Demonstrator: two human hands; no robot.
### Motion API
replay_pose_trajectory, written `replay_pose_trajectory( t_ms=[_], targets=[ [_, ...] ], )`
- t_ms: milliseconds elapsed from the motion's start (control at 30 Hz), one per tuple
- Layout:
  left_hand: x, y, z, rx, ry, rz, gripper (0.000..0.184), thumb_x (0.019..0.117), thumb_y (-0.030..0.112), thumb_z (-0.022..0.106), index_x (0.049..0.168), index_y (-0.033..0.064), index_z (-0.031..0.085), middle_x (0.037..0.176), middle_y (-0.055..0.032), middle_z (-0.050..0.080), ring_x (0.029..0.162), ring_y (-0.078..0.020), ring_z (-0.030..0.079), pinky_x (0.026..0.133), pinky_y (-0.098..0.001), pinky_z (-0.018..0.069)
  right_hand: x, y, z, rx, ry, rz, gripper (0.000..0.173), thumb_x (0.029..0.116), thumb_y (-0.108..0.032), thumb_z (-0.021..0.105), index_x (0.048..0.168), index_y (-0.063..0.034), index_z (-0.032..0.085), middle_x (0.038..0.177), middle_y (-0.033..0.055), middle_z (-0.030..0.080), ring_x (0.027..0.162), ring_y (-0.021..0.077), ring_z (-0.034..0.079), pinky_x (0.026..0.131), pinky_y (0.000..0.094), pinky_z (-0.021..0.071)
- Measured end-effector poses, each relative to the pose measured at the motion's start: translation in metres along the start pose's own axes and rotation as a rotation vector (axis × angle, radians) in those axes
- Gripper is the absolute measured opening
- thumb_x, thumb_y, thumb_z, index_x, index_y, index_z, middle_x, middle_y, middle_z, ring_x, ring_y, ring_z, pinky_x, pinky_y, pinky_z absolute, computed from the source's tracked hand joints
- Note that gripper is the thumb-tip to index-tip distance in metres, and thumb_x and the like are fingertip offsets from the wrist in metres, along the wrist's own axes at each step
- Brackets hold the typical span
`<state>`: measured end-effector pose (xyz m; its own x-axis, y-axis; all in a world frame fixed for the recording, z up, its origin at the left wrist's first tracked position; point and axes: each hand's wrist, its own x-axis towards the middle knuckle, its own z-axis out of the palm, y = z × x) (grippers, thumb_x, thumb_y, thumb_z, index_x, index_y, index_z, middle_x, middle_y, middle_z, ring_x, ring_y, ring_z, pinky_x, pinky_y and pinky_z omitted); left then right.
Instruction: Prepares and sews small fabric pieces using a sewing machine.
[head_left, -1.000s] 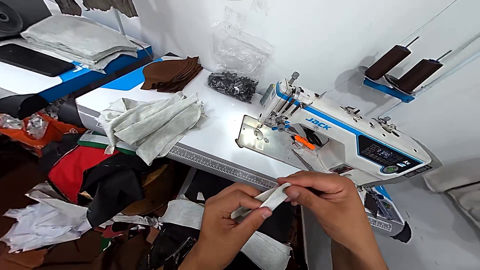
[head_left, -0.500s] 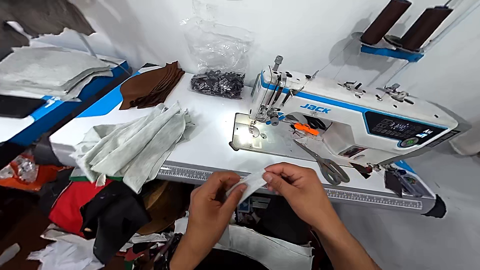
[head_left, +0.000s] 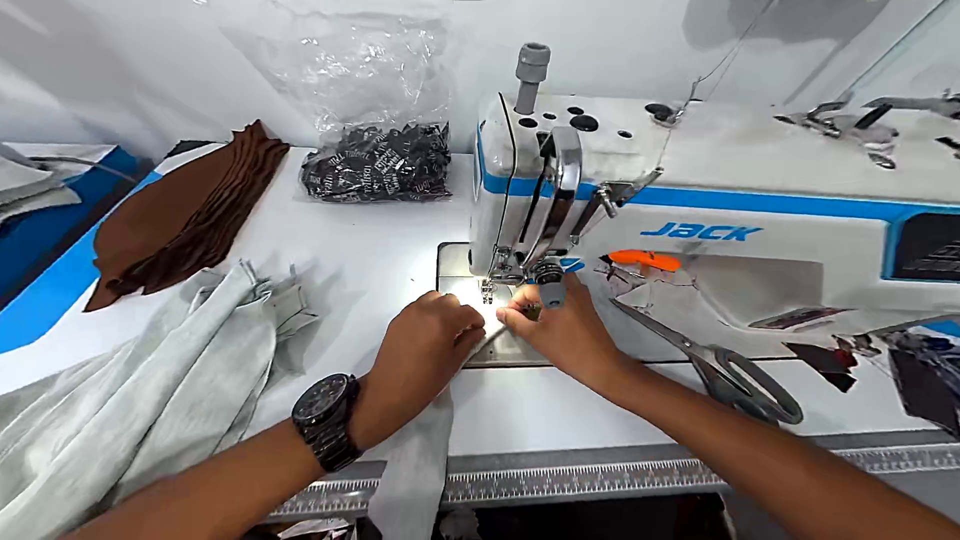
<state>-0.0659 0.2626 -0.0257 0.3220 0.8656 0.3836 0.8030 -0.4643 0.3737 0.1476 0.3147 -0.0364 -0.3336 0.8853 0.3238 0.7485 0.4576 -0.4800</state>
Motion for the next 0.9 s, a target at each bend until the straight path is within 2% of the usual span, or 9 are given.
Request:
replay_pose_trajectory(
  t_ms=[100, 133, 233, 300, 367, 433, 667, 900],
  targets=[
    [0.0, -0.006, 0.002, -0.007, 0.009, 0.012, 0.015, 0.0958, 0.026, 0.066, 0.094, 0.0209, 0.079, 0.079, 0.0065, 0.065, 0.077, -0.0103, 0.062, 0.069, -0.0296, 0.0519, 0.006, 0.002, -0.003, 0.008, -0.05, 0.026, 0.028, 0.0842, -0.042, 0.08, 0.075, -0.0162, 0.074, 0.077, 0.0011, 0.066, 0.089, 0.0246, 0.063, 0.085, 0.0532, 0.0479],
    [0.001, -0.008, 0.002, -0.001, 0.019, 0.018, 0.015, 0.0957, 0.027, 0.066, 0.095, 0.0219, 0.08, 0.078, 0.0073, 0.064, 0.076, -0.0091, 0.061, 0.068, -0.0279, 0.051, 0.006, 0.002, -0.004, 0.015, -0.068, 0.045, 0.027, 0.0849, -0.041, 0.08, 0.075, -0.0173, 0.074, 0.075, -0.0009, 0.066, 0.09, 0.0226, 0.061, 0.088, 0.0518, 0.0436],
    [0.002, -0.01, 0.002, 0.012, 0.027, 0.014, 0.017, 0.0968, 0.029, 0.065, 0.099, 0.0237, 0.081, 0.077, 0.0082, 0.063, 0.075, -0.0081, 0.06, 0.067, -0.0261, 0.0496, 0.009, 0.005, 0.001, -0.058, -0.07, 0.04, 0.031, 0.0885, -0.044, 0.075, 0.072, -0.0189, 0.071, 0.073, -0.0018, 0.064, 0.085, 0.0196, 0.062, 0.089, 0.0521, 0.0415],
    [0.005, -0.012, 0.002, 0.01, 0.033, 0.005, 0.017, 0.0965, 0.028, 0.065, 0.099, 0.0234, 0.081, 0.077, 0.0079, 0.063, 0.075, -0.0082, 0.061, 0.067, -0.0264, 0.0496, 0.011, 0.005, 0.001, -0.088, -0.084, 0.048, 0.033, 0.0902, -0.045, 0.074, 0.077, -0.0144, 0.074, 0.076, 0.0027, 0.067, 0.086, 0.0221, 0.064, 0.091, 0.0543, 0.0411],
    [0.006, -0.012, 0.001, 0.016, 0.033, -0.01, 0.017, 0.0957, 0.027, 0.065, 0.098, 0.024, 0.082, 0.079, 0.008, 0.064, 0.077, -0.0077, 0.062, 0.067, -0.0258, 0.0509, 0.012, 0.007, 0.003, -0.113, -0.086, 0.052, 0.034, 0.0902, -0.045, 0.073, 0.089, -0.0114, 0.076, 0.089, 0.0069, 0.071, 0.095, 0.0254, 0.066, 0.093, 0.0566, 0.0435],
    [0.007, -0.012, 0.001, 0.021, 0.039, -0.018, 0.016, 0.0954, 0.027, 0.066, 0.098, 0.0244, 0.081, 0.078, 0.0084, 0.063, 0.076, -0.0068, 0.061, 0.066, -0.025, 0.0504, 0.013, 0.008, 0.005, -0.114, -0.084, 0.058, 0.034, 0.0897, -0.045, 0.074, 0.097, -0.0122, 0.077, 0.099, 0.0074, 0.072, 0.103, 0.026, 0.066, 0.094, 0.0567, 0.0447],
    [0.005, -0.012, 0.001, 0.036, 0.048, -0.022, 0.016, 0.0936, 0.027, 0.066, 0.096, 0.0258, 0.082, 0.075, 0.0098, 0.06, 0.073, -0.0057, 0.059, 0.063, -0.0234, 0.0482, 0.008, 0.01, 0.007, -0.067, -0.075, 0.056, 0.033, 0.0897, -0.047, 0.073, 0.098, -0.0155, 0.076, 0.101, 0.0051, 0.071, 0.105, 0.0239, 0.064, 0.092, 0.0566, 0.0462],
    [0.005, -0.014, 0.001, 0.038, 0.052, -0.009, 0.016, 0.0925, 0.026, 0.066, 0.096, 0.0261, 0.082, 0.074, 0.01, 0.059, 0.073, -0.0055, 0.059, 0.063, -0.0228, 0.0479, 0.007, 0.01, 0.008, -0.086, -0.096, 0.072, 0.032, 0.0908, -0.048, 0.072, 0.097, -0.0166, 0.076, 0.1, 0.0041, 0.071, 0.105, 0.0231, 0.065, 0.097, 0.0577, 0.0459]
  ],
)
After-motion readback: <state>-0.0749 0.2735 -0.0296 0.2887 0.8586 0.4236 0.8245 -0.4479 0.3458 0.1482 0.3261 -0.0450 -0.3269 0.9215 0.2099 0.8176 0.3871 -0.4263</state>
